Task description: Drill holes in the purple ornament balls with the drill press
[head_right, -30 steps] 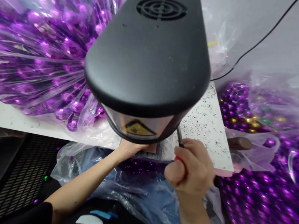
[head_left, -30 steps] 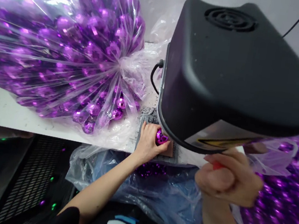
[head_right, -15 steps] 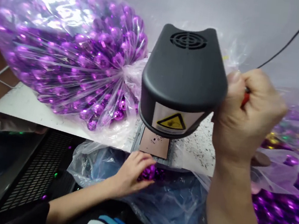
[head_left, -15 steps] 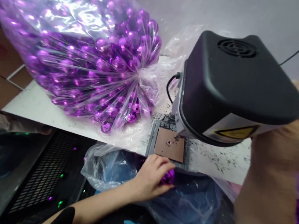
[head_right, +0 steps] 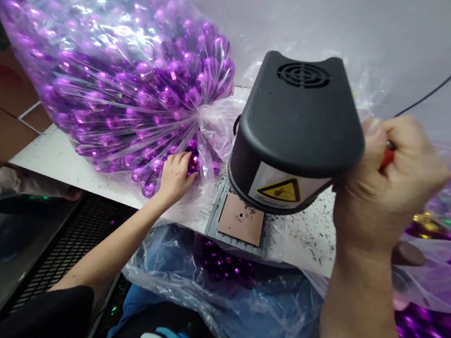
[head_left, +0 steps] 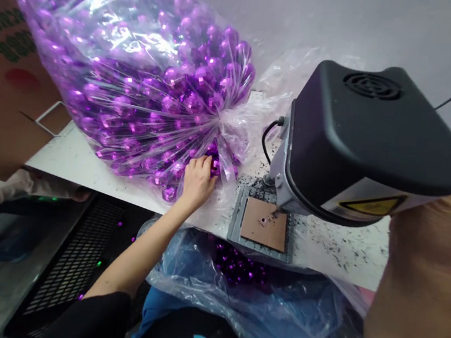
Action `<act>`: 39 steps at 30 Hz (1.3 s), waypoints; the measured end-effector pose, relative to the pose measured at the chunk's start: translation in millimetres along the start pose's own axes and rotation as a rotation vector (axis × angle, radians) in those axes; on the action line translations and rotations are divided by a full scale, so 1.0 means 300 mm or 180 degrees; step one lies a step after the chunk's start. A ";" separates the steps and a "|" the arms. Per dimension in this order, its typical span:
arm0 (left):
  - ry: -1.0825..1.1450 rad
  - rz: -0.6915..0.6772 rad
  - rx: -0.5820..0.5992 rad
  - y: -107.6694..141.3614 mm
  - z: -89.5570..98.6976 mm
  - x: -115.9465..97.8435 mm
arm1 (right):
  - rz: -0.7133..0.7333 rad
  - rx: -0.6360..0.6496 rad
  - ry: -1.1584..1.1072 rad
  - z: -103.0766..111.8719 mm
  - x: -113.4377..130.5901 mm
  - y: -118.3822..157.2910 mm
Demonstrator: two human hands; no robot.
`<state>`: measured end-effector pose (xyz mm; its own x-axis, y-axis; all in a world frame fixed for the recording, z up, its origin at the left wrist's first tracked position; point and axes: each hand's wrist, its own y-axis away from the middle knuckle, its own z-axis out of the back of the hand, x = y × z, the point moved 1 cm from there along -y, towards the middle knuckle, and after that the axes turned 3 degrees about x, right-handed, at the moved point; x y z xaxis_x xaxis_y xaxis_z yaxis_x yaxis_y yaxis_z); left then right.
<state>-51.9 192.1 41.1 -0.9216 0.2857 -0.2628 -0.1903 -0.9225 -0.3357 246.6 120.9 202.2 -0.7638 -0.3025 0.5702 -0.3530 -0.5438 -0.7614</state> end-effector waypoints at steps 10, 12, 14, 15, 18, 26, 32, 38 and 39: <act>0.1046 0.0246 -0.0347 -0.001 0.111 -0.005 | -0.0091 0.0152 -0.0023 0.012 0.027 -0.002; 0.1985 0.0335 -0.0251 0.047 0.168 -0.028 | -0.0117 0.0175 -0.0070 0.011 0.030 -0.004; 0.3323 0.0598 0.0448 0.102 0.195 -0.065 | -0.0115 0.0189 -0.0149 0.009 0.031 -0.007; 0.4028 0.0797 0.0936 0.131 0.195 -0.086 | -0.0111 0.0201 -0.0192 0.007 0.031 -0.008; 0.5556 0.1395 0.2086 0.202 0.153 -0.148 | -0.0117 0.0232 -0.0299 0.006 0.030 -0.010; 0.5648 0.1587 0.2390 0.221 -0.015 -0.224 | -0.0126 0.0368 -0.0442 0.007 0.031 -0.006; 0.4247 0.0821 0.1759 0.207 -0.033 -0.249 | -0.0069 0.0323 -0.0479 0.003 0.033 -0.006; 0.2904 0.0016 0.1237 0.192 -0.049 -0.293 | -0.0041 0.0350 -0.0468 0.006 0.034 -0.005; 0.2770 -0.0052 0.1190 0.192 -0.055 -0.301 | -0.0047 0.0363 -0.0457 0.006 0.034 -0.004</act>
<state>25.9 117.5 30.5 -0.3707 0.2534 -0.8935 -0.4361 -0.8969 -0.0734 240.2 117.1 209.5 -0.6712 -0.3980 0.6254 -0.2937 -0.6318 -0.7173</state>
